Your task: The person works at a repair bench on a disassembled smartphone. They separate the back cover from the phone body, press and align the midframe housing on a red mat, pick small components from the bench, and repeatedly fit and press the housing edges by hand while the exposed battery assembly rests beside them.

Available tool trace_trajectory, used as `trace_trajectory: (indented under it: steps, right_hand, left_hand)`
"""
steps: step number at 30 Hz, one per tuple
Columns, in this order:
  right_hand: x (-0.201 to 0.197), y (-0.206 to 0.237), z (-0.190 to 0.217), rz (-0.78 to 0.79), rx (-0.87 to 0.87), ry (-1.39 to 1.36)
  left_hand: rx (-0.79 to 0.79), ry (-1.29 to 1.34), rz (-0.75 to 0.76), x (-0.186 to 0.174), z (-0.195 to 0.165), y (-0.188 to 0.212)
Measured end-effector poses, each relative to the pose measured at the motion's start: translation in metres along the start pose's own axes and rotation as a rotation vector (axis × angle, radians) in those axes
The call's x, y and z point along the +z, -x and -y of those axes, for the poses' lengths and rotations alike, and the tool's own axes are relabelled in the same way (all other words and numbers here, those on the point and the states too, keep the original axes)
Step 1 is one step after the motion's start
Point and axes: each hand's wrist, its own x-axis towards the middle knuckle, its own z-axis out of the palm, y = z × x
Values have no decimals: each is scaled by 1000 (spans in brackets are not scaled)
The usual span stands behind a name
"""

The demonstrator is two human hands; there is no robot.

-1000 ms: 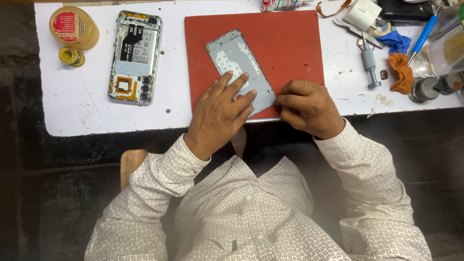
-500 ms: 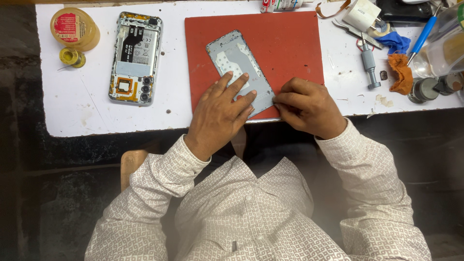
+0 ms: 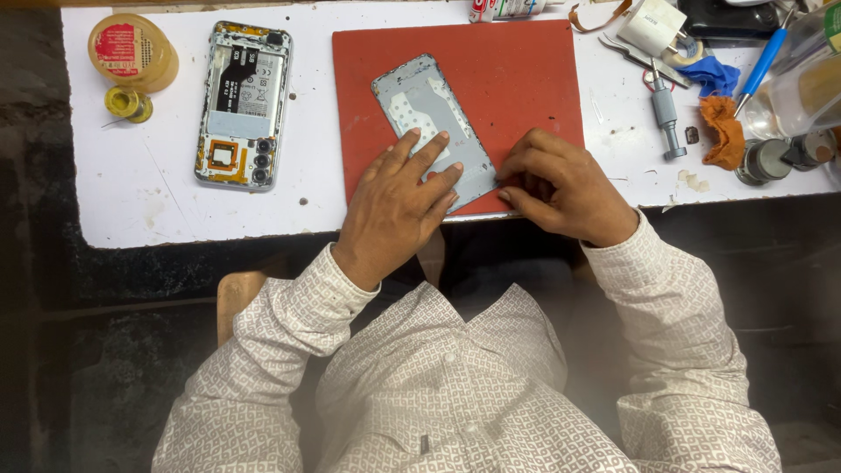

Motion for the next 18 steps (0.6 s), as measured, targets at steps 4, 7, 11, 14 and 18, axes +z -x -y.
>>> trace_trajectory:
  steps: [4,7,11,14,18]
  right_hand:
    - [4,-2,4,-29,-82,107]
    - [10,-3,6,-51,-120,246]
    - [21,-3,4,-97,-169,430]
    - [17,-2,-8,-62,-198,405]
    - [7,0,-29,-134,-92,-180]
  left_hand:
    - [-4,8,6,0,1,1]
    - [-3,17,8,-1,1,0]
    - [-3,6,14,-3,1,0]
    - [13,48,14,-4,1,1]
    - [13,153,-25,-4,5,3]
